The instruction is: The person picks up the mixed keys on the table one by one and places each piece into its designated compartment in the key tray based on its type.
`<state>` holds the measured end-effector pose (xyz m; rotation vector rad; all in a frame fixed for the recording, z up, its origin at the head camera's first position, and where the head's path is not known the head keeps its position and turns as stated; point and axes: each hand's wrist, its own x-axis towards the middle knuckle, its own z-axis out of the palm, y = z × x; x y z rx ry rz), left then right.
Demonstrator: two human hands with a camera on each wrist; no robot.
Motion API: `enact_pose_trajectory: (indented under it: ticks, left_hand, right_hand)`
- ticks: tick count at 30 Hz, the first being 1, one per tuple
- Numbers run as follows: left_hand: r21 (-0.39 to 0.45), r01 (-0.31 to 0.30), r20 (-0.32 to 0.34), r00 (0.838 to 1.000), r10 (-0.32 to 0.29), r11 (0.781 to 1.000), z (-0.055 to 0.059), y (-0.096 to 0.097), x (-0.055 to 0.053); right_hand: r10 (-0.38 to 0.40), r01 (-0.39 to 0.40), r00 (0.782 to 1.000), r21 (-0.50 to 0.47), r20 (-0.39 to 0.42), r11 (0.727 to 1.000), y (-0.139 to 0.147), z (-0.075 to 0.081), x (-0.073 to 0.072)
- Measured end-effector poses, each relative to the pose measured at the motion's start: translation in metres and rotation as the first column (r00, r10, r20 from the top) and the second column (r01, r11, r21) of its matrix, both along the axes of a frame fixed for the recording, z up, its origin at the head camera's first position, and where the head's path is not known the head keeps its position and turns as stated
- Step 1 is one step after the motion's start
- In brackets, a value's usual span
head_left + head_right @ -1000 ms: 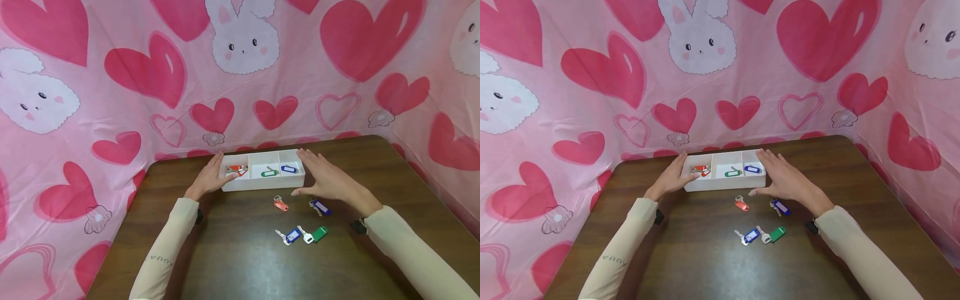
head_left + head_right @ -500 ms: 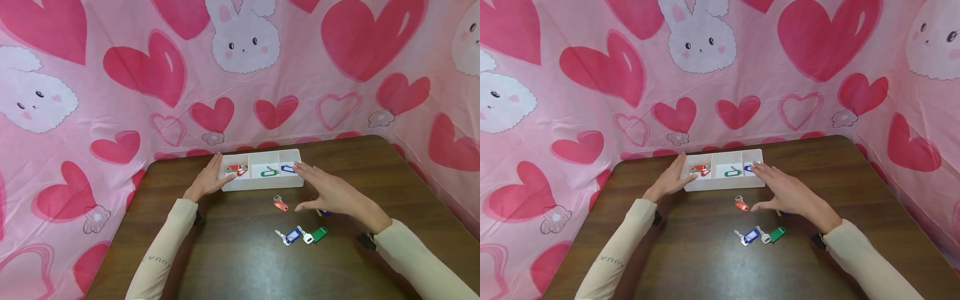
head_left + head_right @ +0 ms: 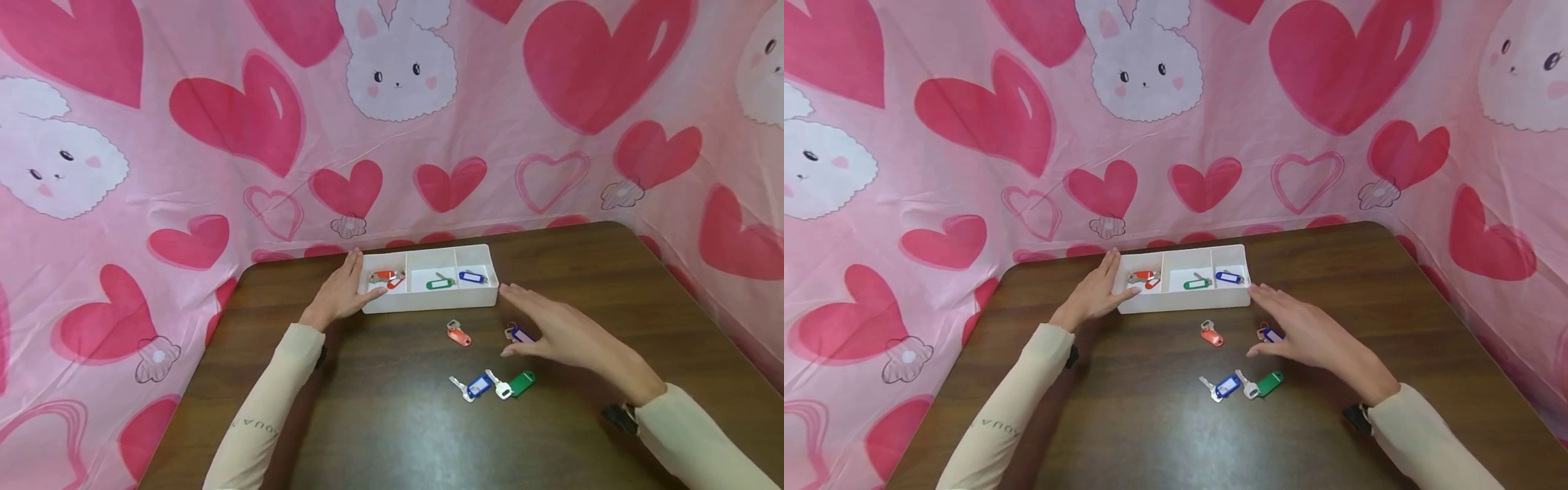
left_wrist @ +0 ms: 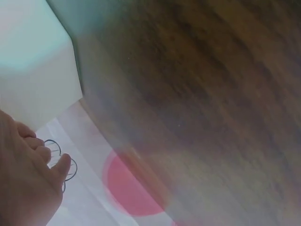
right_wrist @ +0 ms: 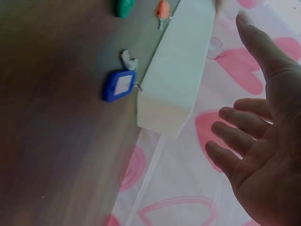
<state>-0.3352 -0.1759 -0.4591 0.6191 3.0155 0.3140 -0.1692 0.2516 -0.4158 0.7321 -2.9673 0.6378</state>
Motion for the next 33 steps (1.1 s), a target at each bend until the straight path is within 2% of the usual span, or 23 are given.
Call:
enact_pose_trajectory:
  ticks: [7,17,26,33]
  left_hand:
    - [-0.062,0.01,-0.021,1.0,-0.011,0.998,0.003,0.002,0.002]
    - [-0.13,0.011,-0.026,1.0,-0.014,0.991,0.006,0.003,0.002]
    - [-0.152,0.015,-0.034,0.999,-0.02,0.988,0.007,0.004,0.004]
    - [-0.157,0.009,-0.028,1.0,-0.014,0.988,0.01,0.005,0.005]
  right_hand:
    - [0.001,-0.001,1.0,0.009,0.018,1.0,0.005,-0.008,-0.001]
    - [-0.011,0.011,0.999,0.011,0.042,1.0,0.009,-0.023,-0.011]
    - [0.01,-0.014,0.995,0.038,0.099,0.999,0.014,-0.032,-0.02]
    - [0.039,-0.046,0.994,0.065,0.1,0.997,0.015,-0.037,-0.025]
